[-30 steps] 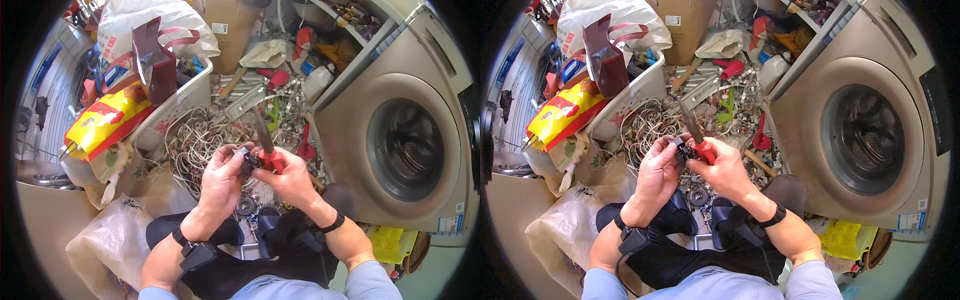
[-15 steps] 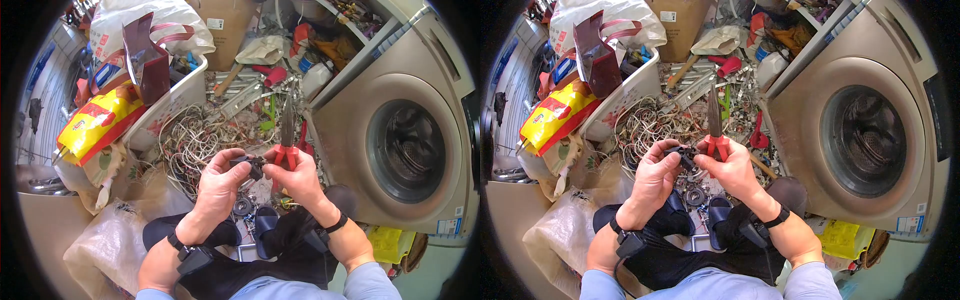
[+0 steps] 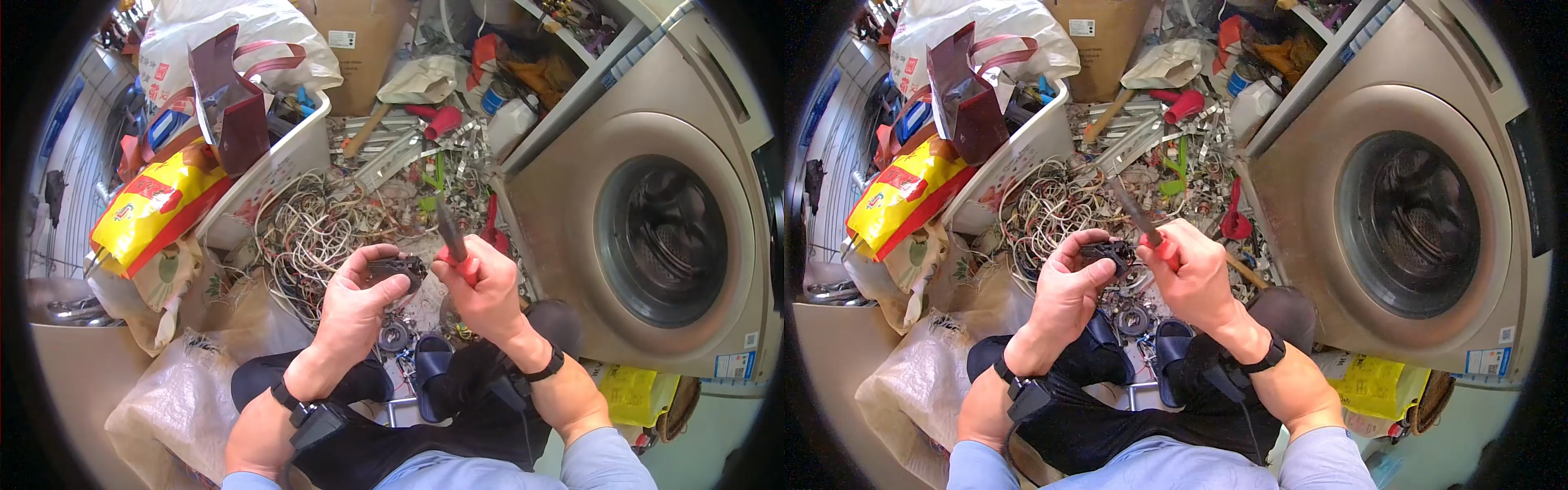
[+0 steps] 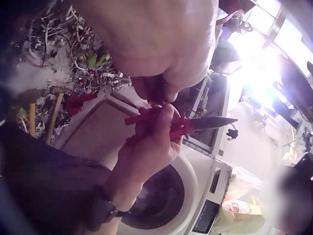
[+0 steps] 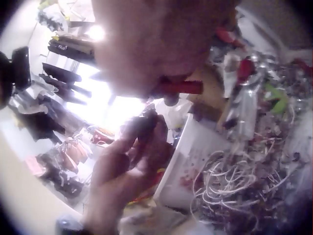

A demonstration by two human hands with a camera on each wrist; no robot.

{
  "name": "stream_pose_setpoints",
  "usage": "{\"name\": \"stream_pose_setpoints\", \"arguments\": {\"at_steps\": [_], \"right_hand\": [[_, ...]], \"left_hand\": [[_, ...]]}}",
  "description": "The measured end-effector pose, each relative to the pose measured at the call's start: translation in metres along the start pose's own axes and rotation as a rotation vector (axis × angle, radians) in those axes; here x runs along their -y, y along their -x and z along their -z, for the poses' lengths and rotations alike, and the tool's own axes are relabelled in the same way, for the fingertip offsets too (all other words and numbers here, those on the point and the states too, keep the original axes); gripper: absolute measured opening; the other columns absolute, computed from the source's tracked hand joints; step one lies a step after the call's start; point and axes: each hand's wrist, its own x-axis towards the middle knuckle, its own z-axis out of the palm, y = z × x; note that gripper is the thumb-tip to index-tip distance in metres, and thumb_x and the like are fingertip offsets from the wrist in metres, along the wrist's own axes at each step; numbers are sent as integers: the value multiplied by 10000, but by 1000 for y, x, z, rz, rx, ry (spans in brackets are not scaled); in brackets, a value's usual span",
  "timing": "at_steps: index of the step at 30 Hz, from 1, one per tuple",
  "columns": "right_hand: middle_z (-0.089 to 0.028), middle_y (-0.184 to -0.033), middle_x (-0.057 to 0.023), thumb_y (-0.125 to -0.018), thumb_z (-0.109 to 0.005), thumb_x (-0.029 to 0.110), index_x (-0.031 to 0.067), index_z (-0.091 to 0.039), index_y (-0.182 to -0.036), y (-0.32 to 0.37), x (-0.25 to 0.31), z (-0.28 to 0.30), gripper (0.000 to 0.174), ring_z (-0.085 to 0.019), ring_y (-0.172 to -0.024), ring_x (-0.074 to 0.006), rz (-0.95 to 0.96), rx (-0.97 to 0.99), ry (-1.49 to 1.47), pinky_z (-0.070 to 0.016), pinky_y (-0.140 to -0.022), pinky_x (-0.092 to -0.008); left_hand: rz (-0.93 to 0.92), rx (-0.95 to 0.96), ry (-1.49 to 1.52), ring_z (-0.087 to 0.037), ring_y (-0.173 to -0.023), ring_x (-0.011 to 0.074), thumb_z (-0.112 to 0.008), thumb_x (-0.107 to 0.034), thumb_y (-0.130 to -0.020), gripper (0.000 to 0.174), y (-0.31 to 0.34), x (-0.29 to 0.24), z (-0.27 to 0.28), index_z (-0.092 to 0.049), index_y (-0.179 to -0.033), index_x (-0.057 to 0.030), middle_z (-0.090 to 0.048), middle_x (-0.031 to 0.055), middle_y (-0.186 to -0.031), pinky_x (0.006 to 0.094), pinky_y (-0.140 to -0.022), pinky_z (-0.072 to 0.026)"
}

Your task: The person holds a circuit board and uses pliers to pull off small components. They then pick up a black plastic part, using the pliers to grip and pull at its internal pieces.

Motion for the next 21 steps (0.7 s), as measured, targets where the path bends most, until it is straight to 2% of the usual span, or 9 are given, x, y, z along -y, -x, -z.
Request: {"name": "stream_pose_setpoints", "arguments": {"at_steps": [1, 3, 5, 9, 12, 14, 21], "right_hand": [[-617, -789, -88, -863, -756, 28, 5, -687, -967, 0, -2, -1, 127, -587, -672, -210, 4, 0, -3, -485, -648, -319], [-615, -786, -91, -866, -749, 29, 4, -684, -964, 2, -9, -3, 120, -586, -674, -197, -147, -52, -304, -486, -651, -318], [-622, -792, -95, -864, -747, 28, 3, -683, -962, 2, -10, -1, 120, -597, -686, -192, -158, -49, -276, -491, -657, -319], [-652, -820, -108, -864, -740, 41, -6, -688, -965, 0, -7, 5, 123, -635, -724, -191, -139, 11, -122, -506, -676, -326], [-680, -851, -117, -864, -740, 58, -14, -697, -979, 1, -11, 3, 142, -663, -755, -193, -196, 39, -111, -521, -697, -326], [-689, -865, -120, -864, -740, 65, -16, -700, -987, 1, -14, 2, 152, -670, -764, -193, -224, 58, -128, -526, -709, -321], [-698, -883, -123, -851, -764, 77, -20, -701, -992, 0, -15, 4, 182, -680, -782, -201, -243, 120, -145, -534, -726, -322]], "left_hand": [[17, -6, 35, -682, -1067, 206, -772, 14, -868, 499, -1, -1, 0, -554, -1316, 0, -681, 128, -1177, 390, -985, -573], [22, 15, 75, -677, -1080, 218, -771, 14, -867, 507, -2, 0, 2, -549, -1323, 1, -674, 137, -1182, 412, -999, -567], [45, 29, 111, -663, -1113, 252, -739, 20, -876, 516, -1, 0, 0, -529, -1347, 9, -658, 154, -1195, 470, -1034, -544], [72, 47, 134, -666, -1107, 264, -693, 22, -885, 484, -2, -1, 1, -534, -1342, 22, -661, 159, -1185, 490, -1041, -536], [118, 47, 232, -680, -1070, 239, -656, 43, -889, 445, -3, -5, 2, -542, -1319, 31, -672, 142, -1153, 455, -1032, -540], [99, 23, 227, -669, -1092, 289, -602, 11, -862, 462, -3, -6, 2, -557, -1321, 34, -664, 170, -1165, 527, -1043, -525], [147, 47, 282, -652, -1114, 308, -544, 8, -820, 477, -4, -8, 8, -572, -1295, 6, -649, 179, -1147, 545, -1027, -533]]}}
